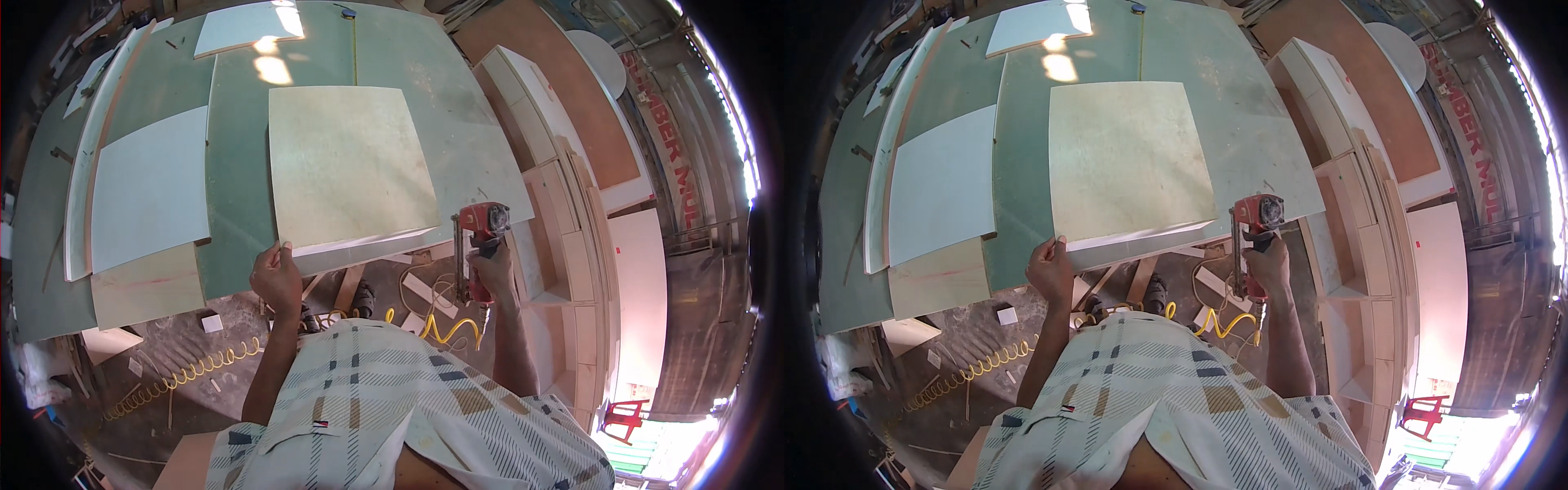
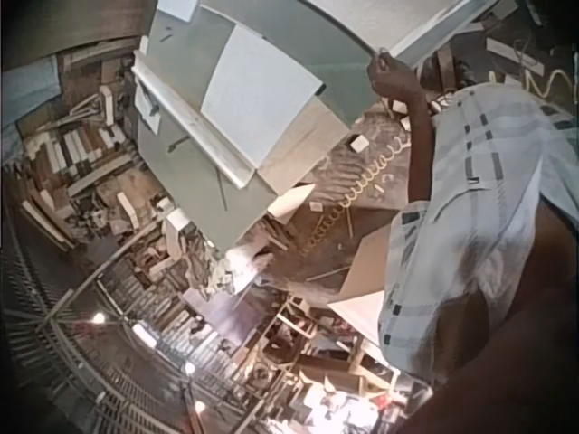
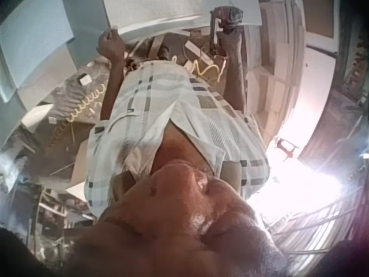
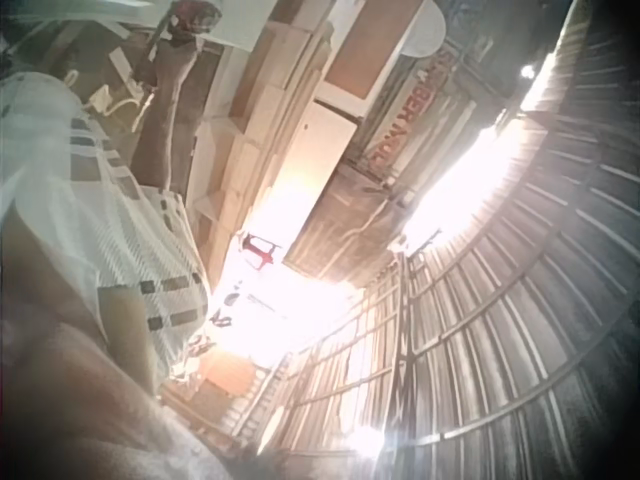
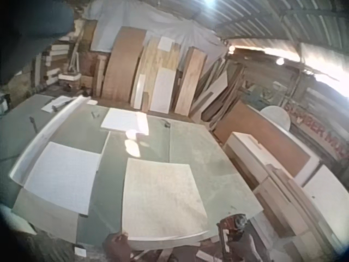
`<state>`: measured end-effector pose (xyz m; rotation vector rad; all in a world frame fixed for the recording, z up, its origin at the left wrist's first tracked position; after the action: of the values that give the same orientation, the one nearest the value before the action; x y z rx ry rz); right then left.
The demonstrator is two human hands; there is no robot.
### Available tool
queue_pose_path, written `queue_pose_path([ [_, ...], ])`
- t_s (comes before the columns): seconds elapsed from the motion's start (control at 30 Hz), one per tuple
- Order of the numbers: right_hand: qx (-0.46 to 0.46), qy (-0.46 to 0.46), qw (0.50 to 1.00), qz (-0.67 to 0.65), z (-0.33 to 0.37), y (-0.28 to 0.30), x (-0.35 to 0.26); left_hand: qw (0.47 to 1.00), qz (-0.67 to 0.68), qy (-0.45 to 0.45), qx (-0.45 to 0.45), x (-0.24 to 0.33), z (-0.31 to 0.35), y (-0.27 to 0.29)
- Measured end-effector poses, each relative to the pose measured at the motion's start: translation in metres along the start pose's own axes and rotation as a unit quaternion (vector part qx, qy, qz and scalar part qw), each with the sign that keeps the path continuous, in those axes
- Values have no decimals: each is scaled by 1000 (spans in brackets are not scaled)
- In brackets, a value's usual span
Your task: The person aligns white wooden panels on a table and joins them together with a pneumatic nail gun to create a rectangular frame. They then position a plywood sheet over the frame and secure it in place by hand and with the nail gun.
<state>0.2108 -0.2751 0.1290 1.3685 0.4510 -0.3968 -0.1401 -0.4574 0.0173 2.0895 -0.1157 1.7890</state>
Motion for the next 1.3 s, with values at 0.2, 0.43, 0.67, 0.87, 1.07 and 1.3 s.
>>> queue_pose_path([
  [0.2,-46,43,998,-23,-4,-5,-2,1000,21,11,4,-6,-3,2],
  [0.43,-31,18,999,-6,2,-11,-14,998,52,23,18,-7,0,0],
  [0.67,-149,138,976,-77,44,-29,-107,997,70,-8,-19,-22,-8,11],
  [0.87,-324,142,935,-39,66,-64,-181,989,63,68,-118,-13,-29,31],
  [1.07,-331,233,914,-16,67,-103,-197,982,83,67,-155,-23,-32,32],
  [1.3,-336,217,916,40,70,-111,-208,986,94,42,-129,-34,-28,29],
])
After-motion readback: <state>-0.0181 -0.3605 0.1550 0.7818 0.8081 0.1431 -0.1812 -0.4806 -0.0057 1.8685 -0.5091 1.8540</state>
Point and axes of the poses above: each hand's wrist, its own z-axis away from the middle knuckle, its own y-axis out of the back of the hand, x = y × z, the point moved 1 cm from there along -z, towards the middle knuckle, and after that the axes turned 9 degrees about z, right-handed, at the moved point
